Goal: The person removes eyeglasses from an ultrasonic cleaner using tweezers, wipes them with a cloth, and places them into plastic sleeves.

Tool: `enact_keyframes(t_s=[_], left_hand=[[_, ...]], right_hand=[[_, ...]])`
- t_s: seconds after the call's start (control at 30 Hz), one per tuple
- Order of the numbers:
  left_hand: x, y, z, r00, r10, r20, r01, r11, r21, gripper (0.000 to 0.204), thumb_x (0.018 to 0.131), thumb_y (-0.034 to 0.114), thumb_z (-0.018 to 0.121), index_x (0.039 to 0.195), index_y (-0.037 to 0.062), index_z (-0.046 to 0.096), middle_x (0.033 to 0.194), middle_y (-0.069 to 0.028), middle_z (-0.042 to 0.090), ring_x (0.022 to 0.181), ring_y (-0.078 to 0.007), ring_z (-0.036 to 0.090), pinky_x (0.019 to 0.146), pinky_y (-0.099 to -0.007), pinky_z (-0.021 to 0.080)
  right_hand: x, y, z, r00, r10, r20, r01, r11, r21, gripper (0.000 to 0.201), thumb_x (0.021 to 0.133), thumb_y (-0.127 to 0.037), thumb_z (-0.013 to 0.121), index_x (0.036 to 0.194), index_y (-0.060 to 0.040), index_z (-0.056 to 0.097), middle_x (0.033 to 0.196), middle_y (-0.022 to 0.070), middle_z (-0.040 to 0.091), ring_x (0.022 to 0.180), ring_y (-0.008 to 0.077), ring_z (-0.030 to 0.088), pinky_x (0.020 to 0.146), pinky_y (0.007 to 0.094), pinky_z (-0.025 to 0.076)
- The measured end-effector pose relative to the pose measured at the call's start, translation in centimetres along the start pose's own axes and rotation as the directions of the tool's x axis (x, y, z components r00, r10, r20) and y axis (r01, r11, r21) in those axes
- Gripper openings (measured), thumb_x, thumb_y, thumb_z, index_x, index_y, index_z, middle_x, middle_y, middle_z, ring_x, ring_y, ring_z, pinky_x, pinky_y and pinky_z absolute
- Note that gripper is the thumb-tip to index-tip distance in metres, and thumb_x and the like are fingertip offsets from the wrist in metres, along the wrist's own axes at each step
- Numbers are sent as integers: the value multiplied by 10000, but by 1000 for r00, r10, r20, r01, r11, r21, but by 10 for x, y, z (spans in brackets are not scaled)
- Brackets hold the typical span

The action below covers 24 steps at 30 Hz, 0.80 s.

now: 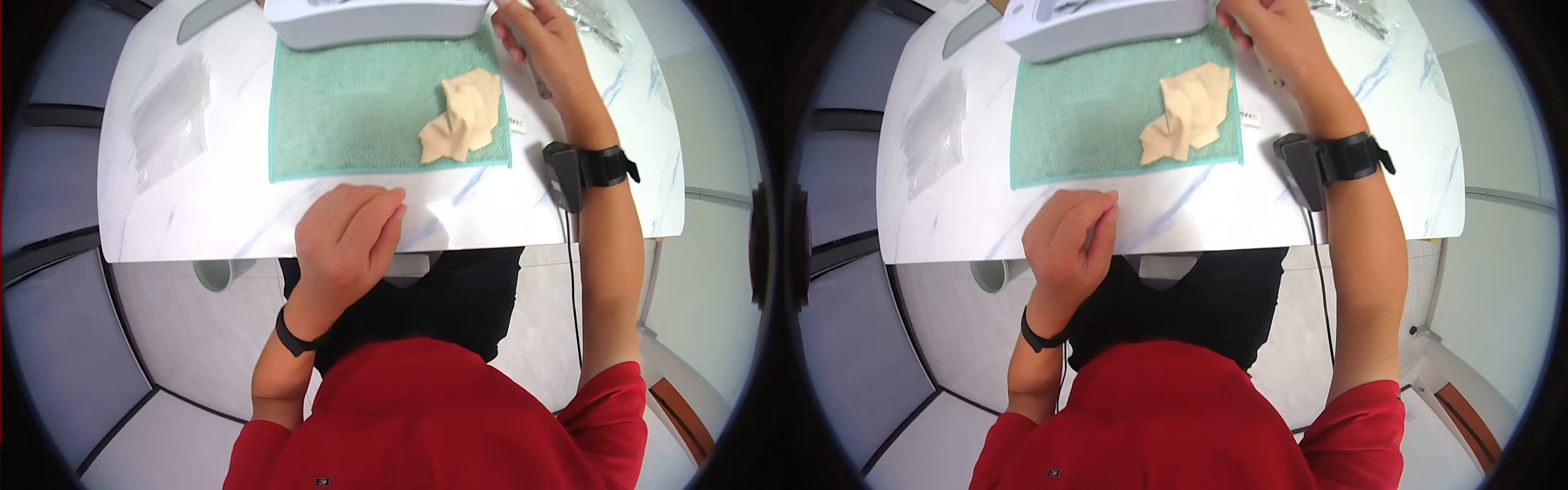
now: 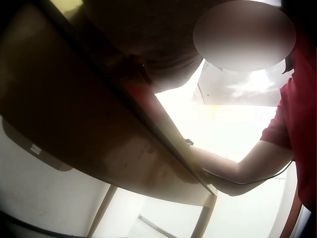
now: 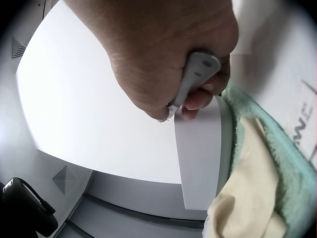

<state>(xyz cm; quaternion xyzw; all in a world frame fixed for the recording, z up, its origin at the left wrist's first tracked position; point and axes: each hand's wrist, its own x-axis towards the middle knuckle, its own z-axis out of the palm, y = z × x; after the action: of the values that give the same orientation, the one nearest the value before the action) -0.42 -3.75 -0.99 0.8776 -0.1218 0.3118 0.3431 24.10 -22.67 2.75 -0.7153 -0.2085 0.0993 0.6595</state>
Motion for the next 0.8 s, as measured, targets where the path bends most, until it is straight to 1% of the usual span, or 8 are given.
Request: enact_keyframes(t_s=[0.2,0.23,0.27,0.33,0.47,0.57,0.7,0.8], left_hand=[[0,5,-2,1000,10,5,-10,1000,20,184,778,-21,748,955,12,708,843,-90,679,696,-263,648,586,-351,503],[0,5,-1,1000,8,1,-8,1000,16,180,779,-23,746,951,11,706,841,-92,680,696,-264,649,587,-351,505],[0,5,-1,1000,3,-2,-3,1000,13,175,779,-25,743,947,10,705,840,-94,680,695,-265,651,588,-351,508],[1,5,-1,1000,11,0,-11,1000,19,171,780,-26,742,943,8,704,837,-97,681,694,-266,651,587,-351,509],[2,7,-1,1000,11,2,-11,999,31,161,782,-30,738,935,4,701,828,-101,680,691,-267,652,586,-349,509],[3,8,-1,1000,11,-4,-11,999,31,154,785,-32,737,931,1,700,827,-102,680,689,-267,651,585,-347,510],[4,7,-3,1000,23,-6,-23,999,31,156,786,-33,736,933,1,699,830,-103,681,688,-268,650,586,-348,511],[4,9,-5,1000,5,29,-6,999,32,172,798,-79,721,945,-1,679,839,-134,697,698,-300,661,611,-346,525]], right_hand=[[-2,3,-3,1000,3,10,-3,1000,16,372,1038,-207,589,1354,-15,550,733,-17,580,567,55,487,505,213,378],[-2,4,-4,1000,11,6,-11,1000,19,304,1035,-203,594,1274,-14,590,773,-8,618,569,46,503,506,193,388],[-2,4,-4,1000,2,2,-2,1000,24,304,1035,-203,594,1274,-14,590,773,-8,618,569,46,503,506,193,388],[-3,3,-1,999,-14,-47,11,999,-51,497,1015,-290,635,1410,-7,532,796,-6,598,603,38,458,538,190,353],[-5,-4,0,998,-45,-39,45,999,-15,498,983,-292,683,1364,7,568,757,-10,613,586,39,473,527,212,361],[-7,-5,1,998,-54,-28,54,998,-21,485,957,-262,724,1333,11,584,706,-23,587,594,42,478,539,219,371],[-7,-7,2,998,-63,-16,62,997,-56,479,957,-254,718,1334,10,583,702,-22,586,589,44,477,542,221,373],[-7,-7,2,998,-60,-19,60,998,-30,476,959,-245,711,1338,11,578,701,-18,589,585,47,479,539,223,375]])
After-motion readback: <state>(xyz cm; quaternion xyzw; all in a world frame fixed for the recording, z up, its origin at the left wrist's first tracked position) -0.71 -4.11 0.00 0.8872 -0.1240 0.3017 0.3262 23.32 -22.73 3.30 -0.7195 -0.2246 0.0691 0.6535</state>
